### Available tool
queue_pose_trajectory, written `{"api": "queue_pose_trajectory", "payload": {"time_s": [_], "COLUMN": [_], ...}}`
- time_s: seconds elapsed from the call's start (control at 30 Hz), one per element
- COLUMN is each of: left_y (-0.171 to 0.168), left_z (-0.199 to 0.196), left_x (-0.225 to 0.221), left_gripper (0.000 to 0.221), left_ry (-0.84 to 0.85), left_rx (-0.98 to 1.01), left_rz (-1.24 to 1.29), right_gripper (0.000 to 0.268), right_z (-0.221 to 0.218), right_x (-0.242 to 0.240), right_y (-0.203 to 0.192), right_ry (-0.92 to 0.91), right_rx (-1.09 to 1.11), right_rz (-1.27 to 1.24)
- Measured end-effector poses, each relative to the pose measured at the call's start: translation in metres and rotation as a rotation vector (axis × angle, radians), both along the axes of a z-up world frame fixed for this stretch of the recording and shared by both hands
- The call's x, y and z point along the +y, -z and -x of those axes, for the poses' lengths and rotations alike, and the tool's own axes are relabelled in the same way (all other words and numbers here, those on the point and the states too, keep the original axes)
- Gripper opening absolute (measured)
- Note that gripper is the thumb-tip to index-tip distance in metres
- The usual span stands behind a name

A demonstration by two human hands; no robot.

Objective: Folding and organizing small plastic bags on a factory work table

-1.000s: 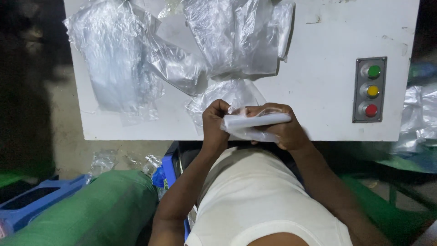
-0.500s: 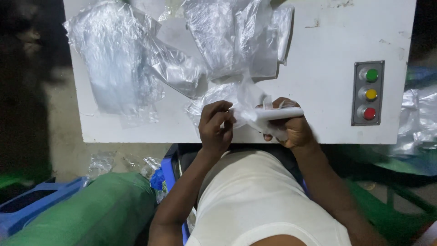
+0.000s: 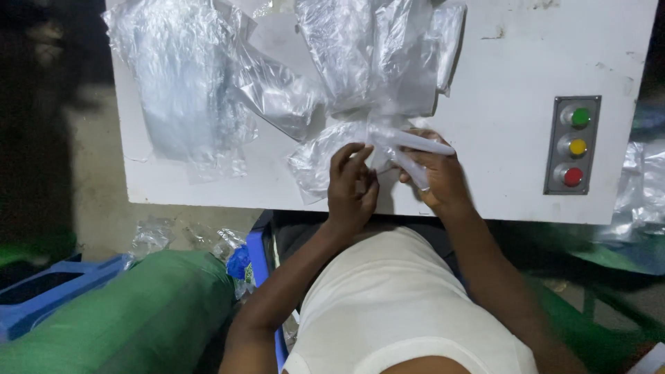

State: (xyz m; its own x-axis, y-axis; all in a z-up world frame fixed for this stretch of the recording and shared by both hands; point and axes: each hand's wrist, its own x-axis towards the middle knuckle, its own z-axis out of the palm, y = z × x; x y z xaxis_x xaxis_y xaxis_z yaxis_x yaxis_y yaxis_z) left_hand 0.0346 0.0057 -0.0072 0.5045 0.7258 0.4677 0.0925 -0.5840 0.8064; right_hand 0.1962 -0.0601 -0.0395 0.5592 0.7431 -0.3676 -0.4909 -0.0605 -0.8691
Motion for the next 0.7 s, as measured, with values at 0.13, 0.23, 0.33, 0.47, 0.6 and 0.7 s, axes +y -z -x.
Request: {"api": "queue_pose_trajectory", "payload": {"time_s": [0.13, 0.23, 0.33, 0.47, 0.6, 0.7], "left_y": [0.016, -0.014, -0.033, -0.026, -0.031, -0.05], "left_z": [0.0, -0.006, -0.006, 0.003, -0.004, -0.015], "left_x": [0.002, 0.011, 0.008, -0.013, -0.015, -0.008], "left_gripper": [0.016, 0.008, 0.003, 0.005, 0.004, 0.004], "left_ry": [-0.126, -0.107, -0.023, 0.134, 0.137, 0.107], "left_rx": [-0.115, -0.102, -0.051, 0.06, 0.007, -0.085], "left_rz": [0.401, 0.264, 0.055, -0.098, -0.006, -0.061], "right_gripper": [0.034, 0.028, 0.018, 0.015, 0.032, 0.033], "right_z": [0.011, 0.023, 0.026, 0.016, 0.015, 0.023], "right_x": [-0.005, -0.014, -0.018, -0.011, -0.014, -0.022], "right_y": [-0.023, -0.025, -0.015, 0.01, -0.023, -0.043], "right_ry": [0.092, -0.075, -0.228, -0.041, 0.101, 0.049], "right_rx": [-0.202, -0.949, -1.241, 0.058, 0.233, -0.588], "right_rz": [0.001, -0.062, -0.058, -0.033, -0.003, 0.048]}}
